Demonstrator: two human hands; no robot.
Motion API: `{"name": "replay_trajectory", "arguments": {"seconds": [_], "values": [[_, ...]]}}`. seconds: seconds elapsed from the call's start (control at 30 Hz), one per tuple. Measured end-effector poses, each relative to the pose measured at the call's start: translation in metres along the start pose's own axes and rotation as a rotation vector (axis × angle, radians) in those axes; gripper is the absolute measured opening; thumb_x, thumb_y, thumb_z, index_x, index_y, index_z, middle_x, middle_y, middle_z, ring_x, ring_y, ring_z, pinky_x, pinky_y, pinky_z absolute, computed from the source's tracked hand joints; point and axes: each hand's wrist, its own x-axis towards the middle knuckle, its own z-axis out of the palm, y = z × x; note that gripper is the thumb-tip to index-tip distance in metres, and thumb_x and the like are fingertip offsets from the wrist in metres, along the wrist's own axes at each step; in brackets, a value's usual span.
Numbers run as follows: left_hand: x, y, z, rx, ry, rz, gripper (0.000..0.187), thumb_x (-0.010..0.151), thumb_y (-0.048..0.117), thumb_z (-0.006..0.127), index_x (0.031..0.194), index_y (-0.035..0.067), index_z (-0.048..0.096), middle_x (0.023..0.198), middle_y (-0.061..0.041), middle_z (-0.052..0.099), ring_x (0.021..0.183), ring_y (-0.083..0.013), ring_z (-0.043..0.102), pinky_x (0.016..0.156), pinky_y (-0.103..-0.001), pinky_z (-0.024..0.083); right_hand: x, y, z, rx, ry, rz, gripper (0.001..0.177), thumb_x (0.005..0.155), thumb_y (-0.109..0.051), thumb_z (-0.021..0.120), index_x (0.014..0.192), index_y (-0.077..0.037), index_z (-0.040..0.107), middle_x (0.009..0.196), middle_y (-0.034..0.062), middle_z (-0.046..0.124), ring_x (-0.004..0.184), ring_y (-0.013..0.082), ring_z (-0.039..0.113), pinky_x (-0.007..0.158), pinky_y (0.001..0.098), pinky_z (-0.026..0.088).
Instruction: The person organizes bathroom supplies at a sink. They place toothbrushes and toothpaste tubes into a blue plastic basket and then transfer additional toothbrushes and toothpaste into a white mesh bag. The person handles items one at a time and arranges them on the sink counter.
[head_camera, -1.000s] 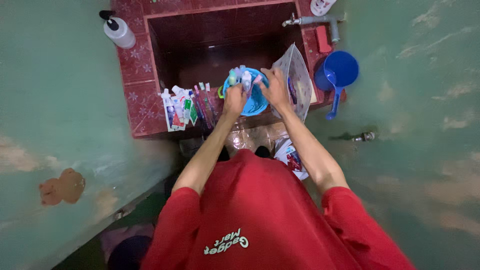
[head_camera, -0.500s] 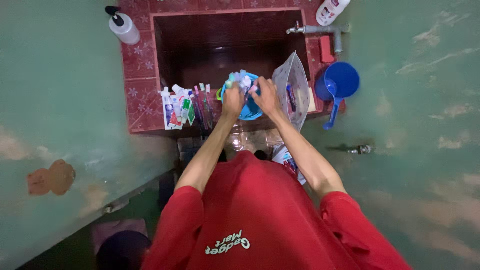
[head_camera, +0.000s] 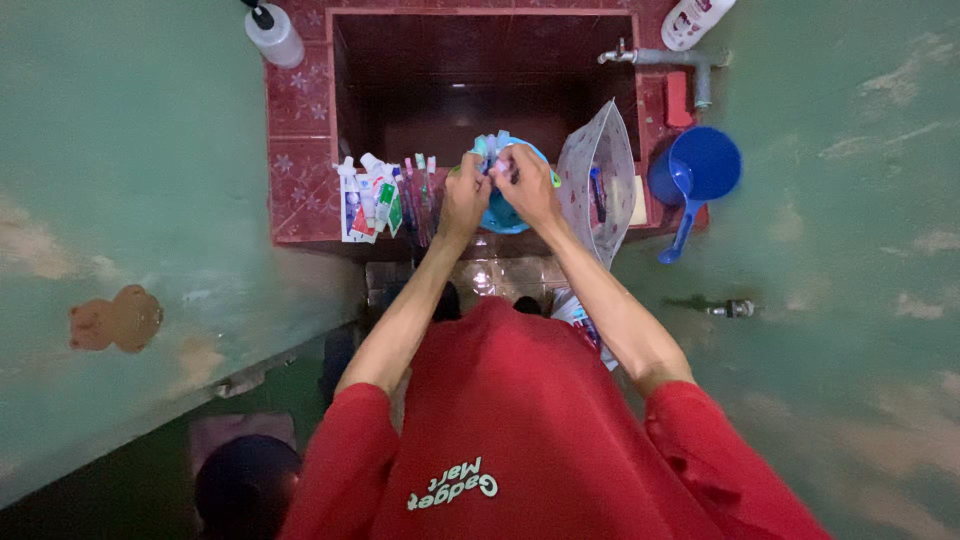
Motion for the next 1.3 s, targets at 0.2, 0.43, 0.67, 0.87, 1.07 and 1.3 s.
{"name": "replay_trajectory", "arguments": {"seconds": [0.2, 0.43, 0.67, 0.87, 1.07, 1.3], "values": [[-0.009, -0.017, 0.0, -0.084, -0.028, -0.122, 0.027, 0.085, -0.004, 0.069, 0.111, 0.0, 0.062, 0.076, -0.015, 0.07, 0.069, -0.0289, 0.073, 0.062, -0.039, 0.056, 0.005, 0.015, 0.033, 0.007, 0.07, 0.008, 0.02, 0.085, 0.0, 0.073, 0.1, 0.0, 0.061, 0.094, 0.0145, 0.062, 0.08, 0.0269, 0.065, 0.069, 0.0359, 0.054], [-0.015, -0.018, 0.0, -0.073, -0.012, -0.125, 0.032, 0.084, -0.002, 0.069, 0.115, -0.002, 0.062, 0.079, -0.014, 0.071, 0.07, -0.0273, 0.073, 0.063, -0.039, 0.056, -0.004, 0.008, 0.031, -0.05, 0.103, -0.011, 0.021, 0.086, -0.001, 0.074, 0.103, 0.0, 0.062, 0.094, 0.0155, 0.06, 0.082, 0.0295, 0.065, 0.071, 0.0384, 0.053], [-0.013, 0.02, 0.014, -0.043, -0.073, -0.161, 0.02, 0.093, 0.007, 0.073, 0.11, 0.001, 0.065, 0.075, -0.013, 0.07, 0.065, -0.0243, 0.069, 0.06, -0.038, 0.053, -0.029, 0.015, -0.048, 0.001, 0.331, 0.104, 0.01, 0.093, 0.0, 0.068, 0.102, 0.0, 0.066, 0.089, 0.0113, 0.065, 0.079, 0.0191, 0.064, 0.07, 0.0325, 0.054], [-0.018, 0.083, 0.075, -0.186, -0.199, 0.138, 0.023, 0.097, 0.012, 0.066, 0.116, 0.001, 0.064, 0.092, -0.022, 0.07, 0.082, -0.0377, 0.071, 0.073, -0.047, 0.056, -0.072, 0.112, -0.12, -0.175, 0.3, 0.337, 0.009, 0.097, -0.004, 0.064, 0.101, -0.001, 0.071, 0.085, 0.0152, 0.075, 0.08, 0.0237, 0.077, 0.081, 0.0406, 0.056], [-0.035, 0.079, 0.152, -0.03, -0.496, 0.074, 0.028, 0.096, 0.015, 0.061, 0.117, -0.004, 0.064, 0.094, -0.031, 0.069, 0.091, -0.0498, 0.067, 0.077, -0.058, 0.05, -0.09, 0.213, -0.1, -0.418, -0.359, 0.454, 0.018, 0.077, -0.011, 0.075, 0.093, -0.005, 0.078, 0.091, 0.0228, 0.073, 0.086, 0.0402, 0.071, 0.077, 0.0505, 0.054], [-0.042, 0.049, 0.154, 0.183, -0.391, -0.042, 0.016, 0.091, 0.011, 0.061, 0.09, -0.004, 0.067, 0.083, -0.031, 0.067, 0.086, -0.0499, 0.066, 0.076, -0.059, 0.05, -0.099, 0.259, -0.083, -0.563, -0.408, 0.471, 0.026, 0.092, -0.021, 0.053, 0.098, -0.005, 0.073, 0.111, 0.0276, 0.068, 0.098, 0.0472, 0.069, 0.087, 0.0562, 0.053]]}}
